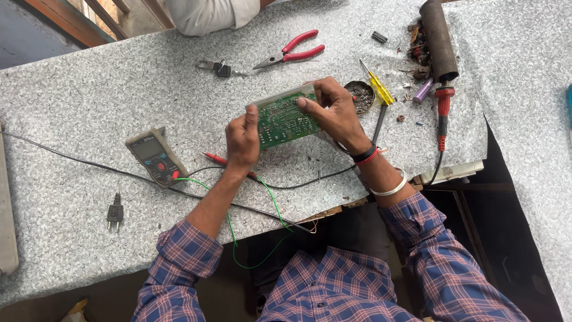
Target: The person removes a green circuit board from an aluminum heat-sink housing and works on its components, prying and repositioning parts by hand. They then hold the board flat on the bench and use a yellow-handled screwdriver to work on components on the board.
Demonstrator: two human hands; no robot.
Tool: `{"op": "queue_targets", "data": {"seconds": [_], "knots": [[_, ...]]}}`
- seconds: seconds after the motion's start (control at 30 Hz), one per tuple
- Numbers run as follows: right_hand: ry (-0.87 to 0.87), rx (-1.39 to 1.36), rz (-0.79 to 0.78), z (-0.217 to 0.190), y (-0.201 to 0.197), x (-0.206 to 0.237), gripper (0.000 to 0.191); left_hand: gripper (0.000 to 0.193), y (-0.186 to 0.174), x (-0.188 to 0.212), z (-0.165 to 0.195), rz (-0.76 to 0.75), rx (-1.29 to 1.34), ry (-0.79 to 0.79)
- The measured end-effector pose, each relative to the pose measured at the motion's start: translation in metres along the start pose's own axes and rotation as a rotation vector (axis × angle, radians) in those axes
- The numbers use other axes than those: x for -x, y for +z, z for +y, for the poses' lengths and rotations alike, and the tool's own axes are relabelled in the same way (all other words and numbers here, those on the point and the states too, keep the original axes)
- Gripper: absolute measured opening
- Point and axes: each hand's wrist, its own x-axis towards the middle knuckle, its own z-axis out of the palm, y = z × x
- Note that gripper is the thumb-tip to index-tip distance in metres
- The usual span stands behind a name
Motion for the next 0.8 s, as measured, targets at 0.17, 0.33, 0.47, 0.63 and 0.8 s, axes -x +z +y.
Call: {"op": "queue_targets", "data": {"seconds": [0.17, 0.33, 0.47, 0.63, 0.8], "knots": [[-0.173, 0.023, 0.064, 0.013, -0.009, -0.002, 0.020, 0.069, 0.007, 0.000, 0.005, -0.010, -0.079, 0.047], [-0.079, 0.040, 0.023, 0.016, -0.010, -0.003, 0.020, 0.067, 0.011, 0.005, 0.003, 0.009, -0.200, 0.175], [-0.003, 0.049, -0.022, 0.015, 0.001, -0.001, 0.022, 0.066, 0.004, 0.006, -0.008, -0.033, -0.144, 0.153], [-0.146, 0.135, 0.038, 0.016, 0.015, -0.002, 0.020, 0.065, -0.008, -0.001, -0.013, -0.045, -0.098, 0.121], [-0.222, 0.352, 0.235, 0.022, 0.017, -0.002, 0.015, 0.061, -0.030, 0.011, -0.018, -0.009, -0.021, 0.121]]}}
